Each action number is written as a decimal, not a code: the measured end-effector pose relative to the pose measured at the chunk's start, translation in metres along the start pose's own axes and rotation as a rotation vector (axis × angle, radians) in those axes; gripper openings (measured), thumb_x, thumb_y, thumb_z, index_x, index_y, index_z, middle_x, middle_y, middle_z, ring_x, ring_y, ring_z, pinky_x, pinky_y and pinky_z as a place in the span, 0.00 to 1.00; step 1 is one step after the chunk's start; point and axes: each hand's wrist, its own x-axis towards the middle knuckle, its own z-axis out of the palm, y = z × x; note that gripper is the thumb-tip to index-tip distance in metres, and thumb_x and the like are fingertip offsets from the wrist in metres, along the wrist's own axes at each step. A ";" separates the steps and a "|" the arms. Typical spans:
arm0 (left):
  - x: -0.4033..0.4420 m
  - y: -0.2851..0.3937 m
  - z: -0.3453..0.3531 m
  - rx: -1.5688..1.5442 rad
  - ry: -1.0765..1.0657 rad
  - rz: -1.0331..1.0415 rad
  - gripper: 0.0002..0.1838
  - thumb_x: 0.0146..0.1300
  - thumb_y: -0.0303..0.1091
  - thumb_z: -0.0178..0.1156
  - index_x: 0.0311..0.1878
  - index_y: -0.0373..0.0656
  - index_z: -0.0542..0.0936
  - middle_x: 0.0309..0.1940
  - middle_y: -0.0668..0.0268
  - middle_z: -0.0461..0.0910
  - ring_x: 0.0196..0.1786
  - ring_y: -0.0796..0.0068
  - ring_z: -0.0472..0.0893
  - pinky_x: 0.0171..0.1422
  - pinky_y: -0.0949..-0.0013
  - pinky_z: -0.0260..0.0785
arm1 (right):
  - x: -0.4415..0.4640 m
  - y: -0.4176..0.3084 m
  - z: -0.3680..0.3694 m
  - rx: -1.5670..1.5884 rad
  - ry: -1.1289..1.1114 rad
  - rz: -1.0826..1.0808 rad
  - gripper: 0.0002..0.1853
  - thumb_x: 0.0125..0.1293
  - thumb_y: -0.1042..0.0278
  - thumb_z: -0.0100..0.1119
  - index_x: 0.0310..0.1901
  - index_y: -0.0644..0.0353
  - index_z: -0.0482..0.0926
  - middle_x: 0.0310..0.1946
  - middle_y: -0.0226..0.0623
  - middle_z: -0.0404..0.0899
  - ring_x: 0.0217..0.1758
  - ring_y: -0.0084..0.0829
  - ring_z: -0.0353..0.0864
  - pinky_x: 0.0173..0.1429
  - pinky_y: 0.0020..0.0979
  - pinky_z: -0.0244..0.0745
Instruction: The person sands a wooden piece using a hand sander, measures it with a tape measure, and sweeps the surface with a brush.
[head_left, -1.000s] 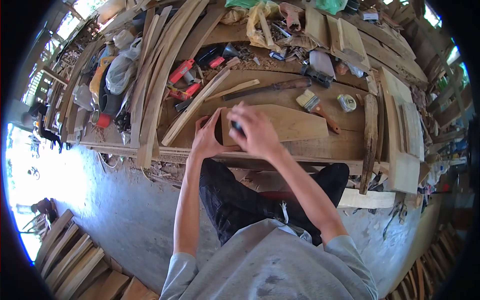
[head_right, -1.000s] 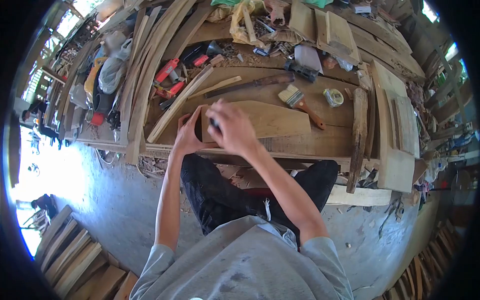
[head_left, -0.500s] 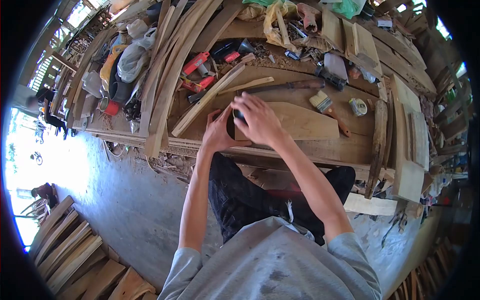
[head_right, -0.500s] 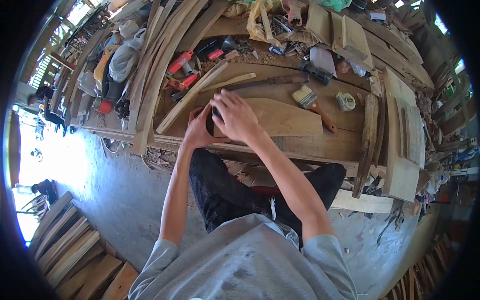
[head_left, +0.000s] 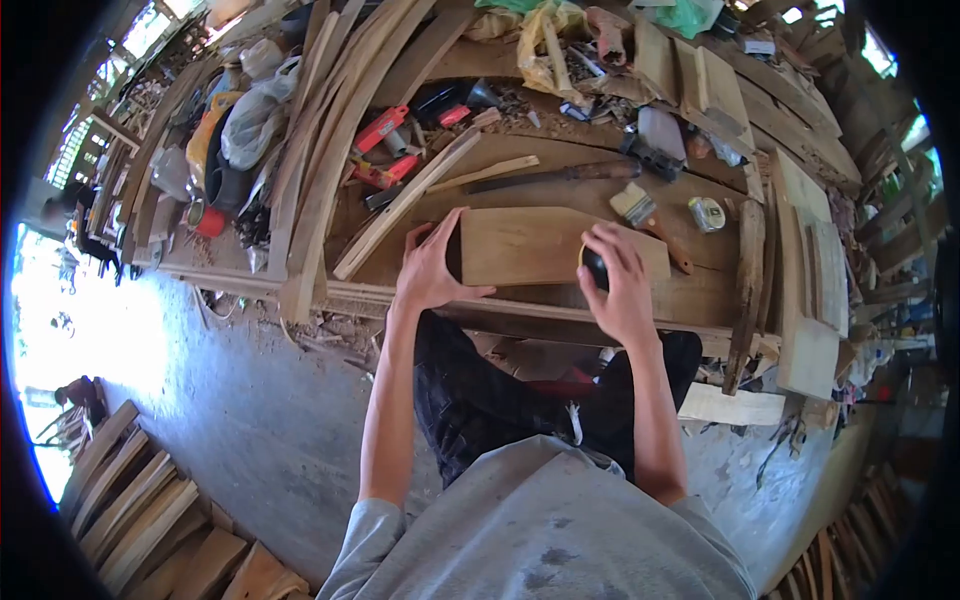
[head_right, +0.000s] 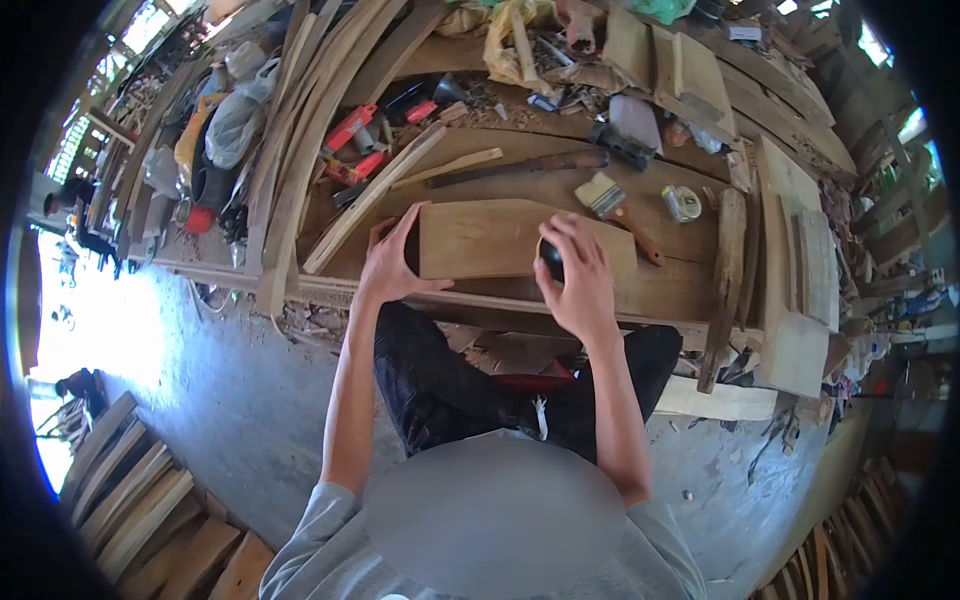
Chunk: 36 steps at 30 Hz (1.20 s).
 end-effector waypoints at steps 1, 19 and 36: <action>0.006 0.000 -0.001 0.000 0.024 0.022 0.75 0.35 0.66 0.88 0.87 0.44 0.64 0.77 0.53 0.80 0.79 0.54 0.79 0.90 0.48 0.54 | -0.003 0.003 -0.009 0.024 -0.043 -0.026 0.22 0.75 0.65 0.69 0.68 0.55 0.82 0.72 0.44 0.81 0.82 0.53 0.74 0.84 0.52 0.69; 0.008 -0.007 0.006 -0.001 -0.049 -0.095 0.74 0.35 0.49 0.90 0.89 0.50 0.61 0.70 0.53 0.86 0.77 0.52 0.80 0.90 0.48 0.54 | 0.014 -0.100 0.086 0.254 -0.093 -0.214 0.23 0.71 0.61 0.71 0.66 0.56 0.82 0.71 0.43 0.81 0.82 0.48 0.74 0.85 0.52 0.69; 0.004 0.004 0.000 0.049 0.016 -0.026 0.74 0.35 0.53 0.92 0.89 0.51 0.62 0.72 0.55 0.85 0.77 0.54 0.80 0.90 0.46 0.54 | 0.017 -0.060 0.049 0.124 0.056 0.004 0.21 0.70 0.60 0.76 0.57 0.57 0.79 0.67 0.48 0.80 0.76 0.54 0.77 0.80 0.54 0.71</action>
